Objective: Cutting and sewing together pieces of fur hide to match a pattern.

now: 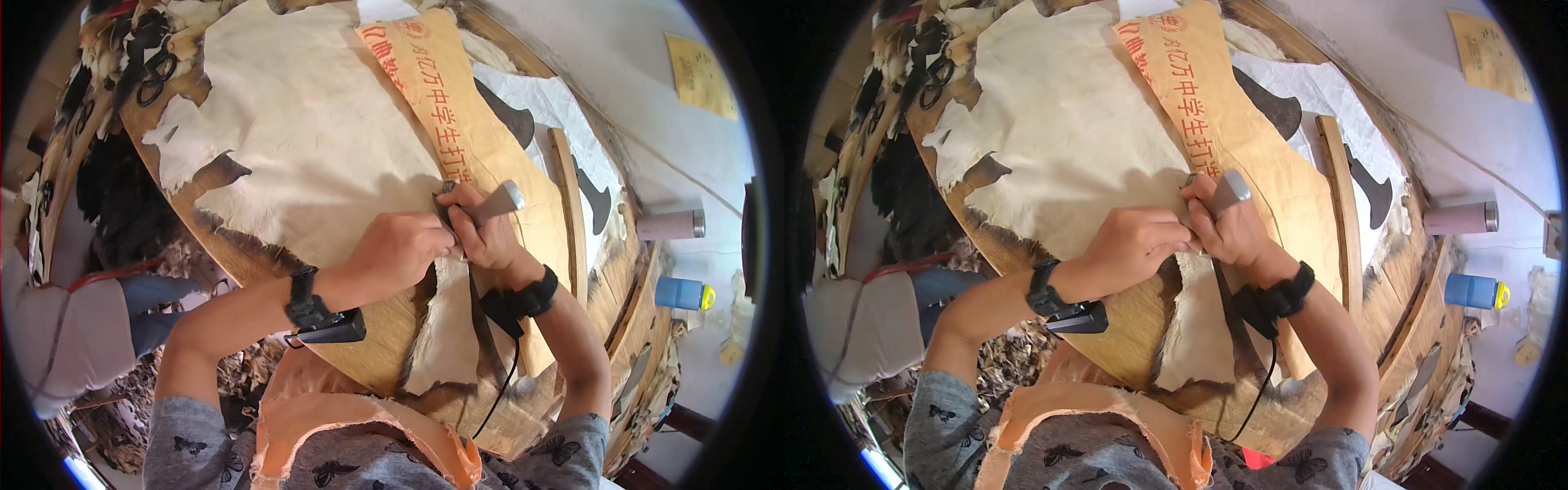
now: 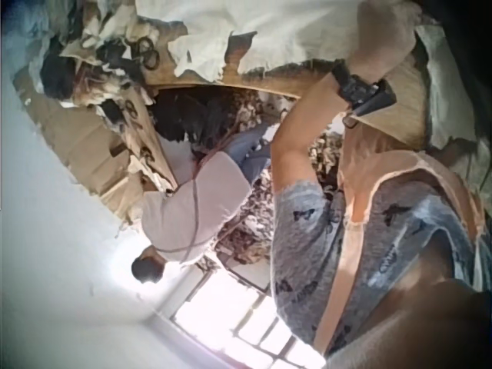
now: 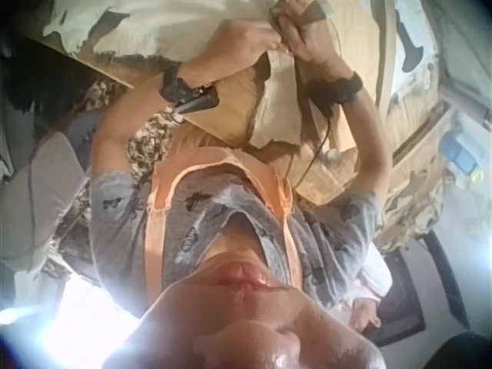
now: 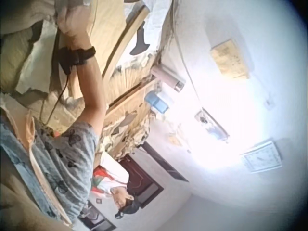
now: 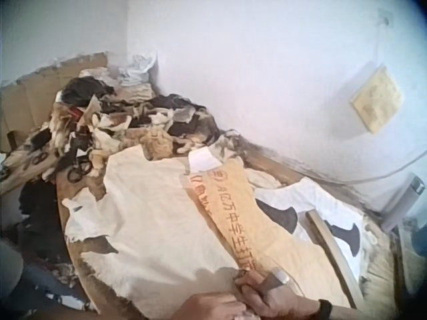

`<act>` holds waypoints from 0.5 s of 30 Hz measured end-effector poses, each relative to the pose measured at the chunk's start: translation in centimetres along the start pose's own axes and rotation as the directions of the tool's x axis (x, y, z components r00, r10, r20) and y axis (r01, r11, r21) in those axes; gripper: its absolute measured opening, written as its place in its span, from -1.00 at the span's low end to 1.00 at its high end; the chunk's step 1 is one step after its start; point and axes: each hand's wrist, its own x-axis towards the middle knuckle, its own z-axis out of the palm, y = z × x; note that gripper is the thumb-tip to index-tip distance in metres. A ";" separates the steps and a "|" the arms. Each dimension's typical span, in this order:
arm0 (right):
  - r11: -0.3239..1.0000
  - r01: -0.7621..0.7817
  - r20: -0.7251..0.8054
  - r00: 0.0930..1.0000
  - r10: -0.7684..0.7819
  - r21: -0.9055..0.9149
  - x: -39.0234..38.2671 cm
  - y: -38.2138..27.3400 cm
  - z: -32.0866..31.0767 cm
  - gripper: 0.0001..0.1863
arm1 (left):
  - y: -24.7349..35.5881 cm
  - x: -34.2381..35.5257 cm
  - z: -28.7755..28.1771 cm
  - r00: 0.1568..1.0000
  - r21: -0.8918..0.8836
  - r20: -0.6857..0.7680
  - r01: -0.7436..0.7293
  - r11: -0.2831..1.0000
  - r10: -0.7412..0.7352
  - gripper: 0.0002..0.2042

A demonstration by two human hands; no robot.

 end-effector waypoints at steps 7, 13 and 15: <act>1.000 0.019 -0.022 1.000 -0.018 0.012 7.0 1.8 1.2 -0.87 | 1.4 1.4 -5.0 0.978 -0.058 -0.140 -0.165 0.985 0.156 -0.87; 1.000 0.024 0.007 1.000 -0.024 0.011 8.0 1.8 1.6 -0.89 | -3.5 1.6 -4.5 0.992 0.064 0.126 0.019 0.998 -0.027 -0.79; 0.999 0.048 -0.006 0.999 -0.047 0.022 7.4 1.9 1.4 -0.89 | -4.4 2.4 -3.7 0.990 0.237 0.075 0.098 0.966 -0.119 -0.73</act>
